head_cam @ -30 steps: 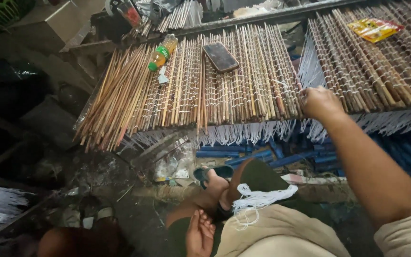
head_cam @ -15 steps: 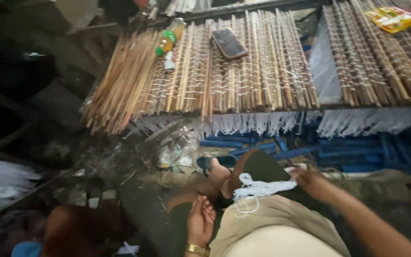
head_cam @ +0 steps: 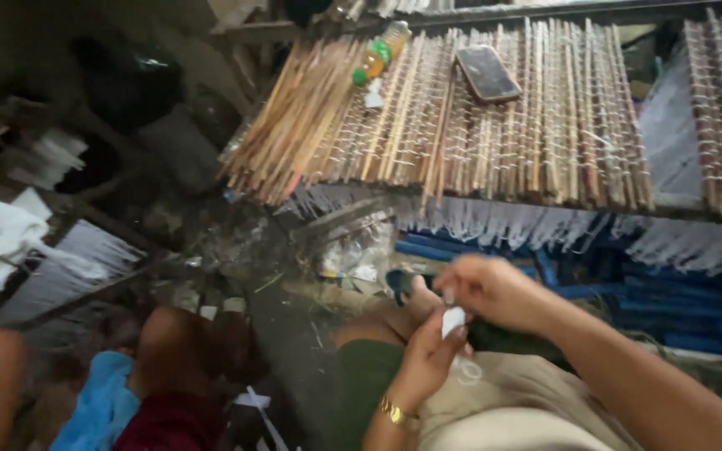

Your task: Tying multiple white strings to a wooden stick at even intervals to prepare for candle dipping.

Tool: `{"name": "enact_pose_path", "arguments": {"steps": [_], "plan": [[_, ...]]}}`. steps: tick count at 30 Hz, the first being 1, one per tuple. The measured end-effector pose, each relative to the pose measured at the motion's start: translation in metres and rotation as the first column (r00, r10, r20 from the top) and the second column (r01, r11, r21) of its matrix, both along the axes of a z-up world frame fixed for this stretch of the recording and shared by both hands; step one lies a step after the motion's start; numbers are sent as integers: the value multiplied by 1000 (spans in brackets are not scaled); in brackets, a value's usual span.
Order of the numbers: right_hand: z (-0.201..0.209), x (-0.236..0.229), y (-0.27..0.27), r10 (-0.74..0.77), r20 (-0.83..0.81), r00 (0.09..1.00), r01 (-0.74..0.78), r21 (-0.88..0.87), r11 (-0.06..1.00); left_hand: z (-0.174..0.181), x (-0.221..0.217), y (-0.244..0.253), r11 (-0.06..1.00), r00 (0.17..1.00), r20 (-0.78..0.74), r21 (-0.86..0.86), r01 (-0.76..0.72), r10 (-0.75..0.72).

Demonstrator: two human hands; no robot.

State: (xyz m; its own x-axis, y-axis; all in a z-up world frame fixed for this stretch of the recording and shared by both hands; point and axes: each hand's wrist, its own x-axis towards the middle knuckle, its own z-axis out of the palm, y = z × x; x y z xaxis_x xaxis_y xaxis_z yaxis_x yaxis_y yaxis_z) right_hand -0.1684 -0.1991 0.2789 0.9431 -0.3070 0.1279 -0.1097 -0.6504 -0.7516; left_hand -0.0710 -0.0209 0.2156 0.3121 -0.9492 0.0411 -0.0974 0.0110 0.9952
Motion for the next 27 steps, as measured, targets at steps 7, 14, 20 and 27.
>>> {"name": "enact_pose_path", "arguments": {"steps": [7, 14, 20, 27], "plan": [[56, 96, -15, -439, -62, 896, 438, -32, 898, -14, 0, 29, 990, 976, -189, 118, -84, 105], [82, 114, -13, -554, -270, 788, 601, 141, 787, -12, 5, 30, 985, 926, -367, 168, -26, 87], [68, 81, -41, -406, -99, 908, 264, 890, 372, 48, 15, 24, 963, 850, -457, 181, -201, 263], [63, 4, 34, -235, 301, 924, -70, 738, 671, 97, 17, 9, 936, 847, -414, 33, -351, 333]]}}
